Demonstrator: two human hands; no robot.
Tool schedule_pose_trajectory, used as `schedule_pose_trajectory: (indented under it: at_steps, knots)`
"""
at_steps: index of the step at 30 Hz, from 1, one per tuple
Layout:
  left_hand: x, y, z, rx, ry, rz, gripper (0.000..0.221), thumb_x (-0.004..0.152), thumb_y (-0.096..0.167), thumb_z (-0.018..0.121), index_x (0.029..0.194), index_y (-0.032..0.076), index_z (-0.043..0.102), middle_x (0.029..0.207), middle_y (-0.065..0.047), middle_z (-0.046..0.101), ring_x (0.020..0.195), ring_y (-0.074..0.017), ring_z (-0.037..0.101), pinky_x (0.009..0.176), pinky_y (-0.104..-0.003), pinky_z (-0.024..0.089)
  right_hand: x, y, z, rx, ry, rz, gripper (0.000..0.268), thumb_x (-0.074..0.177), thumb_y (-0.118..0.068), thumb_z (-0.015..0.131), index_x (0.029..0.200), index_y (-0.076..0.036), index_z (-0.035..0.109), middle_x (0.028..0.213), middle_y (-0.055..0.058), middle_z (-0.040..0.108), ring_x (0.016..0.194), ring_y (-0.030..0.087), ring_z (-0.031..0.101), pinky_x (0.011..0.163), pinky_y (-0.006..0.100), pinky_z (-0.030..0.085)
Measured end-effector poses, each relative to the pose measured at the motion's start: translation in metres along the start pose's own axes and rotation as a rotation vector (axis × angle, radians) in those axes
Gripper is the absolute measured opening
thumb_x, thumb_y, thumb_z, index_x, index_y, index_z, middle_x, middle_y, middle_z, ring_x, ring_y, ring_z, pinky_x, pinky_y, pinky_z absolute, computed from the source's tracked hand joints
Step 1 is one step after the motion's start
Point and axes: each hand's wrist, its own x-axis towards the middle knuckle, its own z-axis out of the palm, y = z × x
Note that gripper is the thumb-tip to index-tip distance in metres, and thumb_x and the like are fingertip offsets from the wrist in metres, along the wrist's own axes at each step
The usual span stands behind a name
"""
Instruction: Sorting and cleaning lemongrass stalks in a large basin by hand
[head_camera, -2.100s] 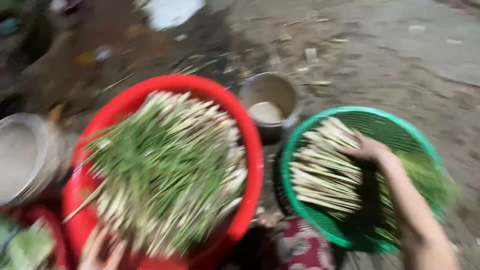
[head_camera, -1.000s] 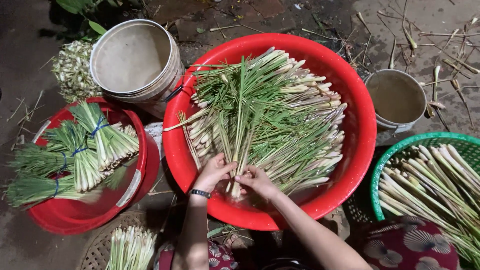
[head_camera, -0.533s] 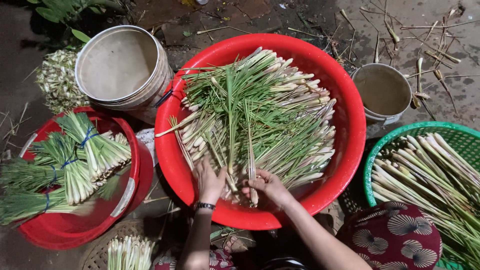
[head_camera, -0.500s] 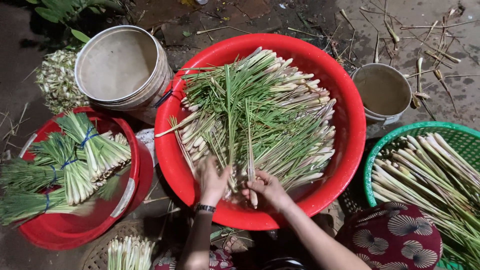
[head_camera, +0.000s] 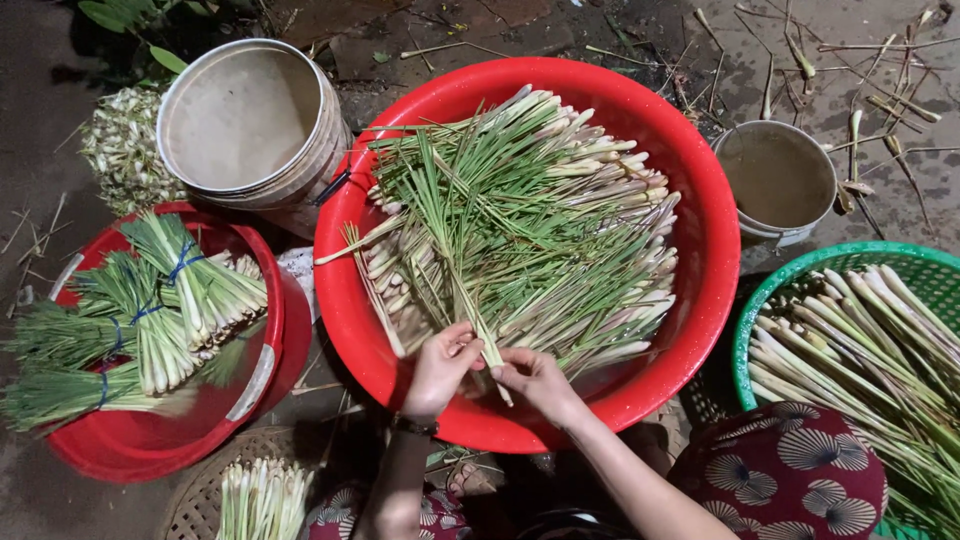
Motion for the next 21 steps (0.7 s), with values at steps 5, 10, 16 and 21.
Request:
schedule_pose_trajectory:
  at_steps: [5, 10, 16, 21]
  knots:
    - [-0.038, 0.065, 0.014, 0.227, 0.158, -0.185, 0.016, 0.091, 0.018, 0.074, 0.102, 0.007, 0.08, 0.084, -0.015, 0.08, 0.066, -0.0155, 0.073, 0.054, -0.031, 0.065, 0.004, 0.002, -0.005, -0.188, 0.12, 0.025, 0.031, 0.078, -0.011, 0.091, 0.108, -0.009, 0.083, 0.065, -0.001, 0.067, 0.065, 0.006, 0.058, 0.063, 0.023, 0.053]
    - [-0.032, 0.029, 0.023, 0.097, 0.084, -0.169, 0.02, 0.091, 0.017, 0.076, 0.108, 0.006, 0.075, 0.082, -0.013, 0.077, 0.059, -0.0141, 0.068, 0.05, -0.028, 0.063, 0.005, -0.018, -0.003, -0.209, 0.123, -0.004, 0.034, 0.077, -0.013, 0.092, 0.11, -0.008, 0.082, 0.072, 0.0, 0.07, 0.07, 0.008, 0.059, 0.07, 0.023, 0.051]
    - [-0.015, -0.008, 0.011, 0.01, 0.07, -0.139, 0.015, 0.093, 0.017, 0.075, 0.103, 0.007, 0.071, 0.087, -0.009, 0.077, 0.068, -0.0129, 0.07, 0.051, -0.025, 0.062, 0.006, -0.01, 0.0, -0.361, 0.092, -0.036, 0.037, 0.072, -0.02, 0.095, 0.107, -0.016, 0.084, 0.075, 0.001, 0.076, 0.074, 0.009, 0.064, 0.074, 0.027, 0.054]
    - [-0.031, 0.013, 0.023, -0.051, 0.131, -0.045, 0.007, 0.097, 0.015, 0.066, 0.097, 0.007, 0.066, 0.096, -0.01, 0.077, 0.071, -0.013, 0.068, 0.043, -0.024, 0.057, 0.011, -0.018, 0.001, -0.114, 0.106, -0.06, 0.032, 0.076, -0.01, 0.091, 0.106, -0.006, 0.081, 0.075, 0.003, 0.075, 0.068, 0.006, 0.059, 0.07, 0.024, 0.053]
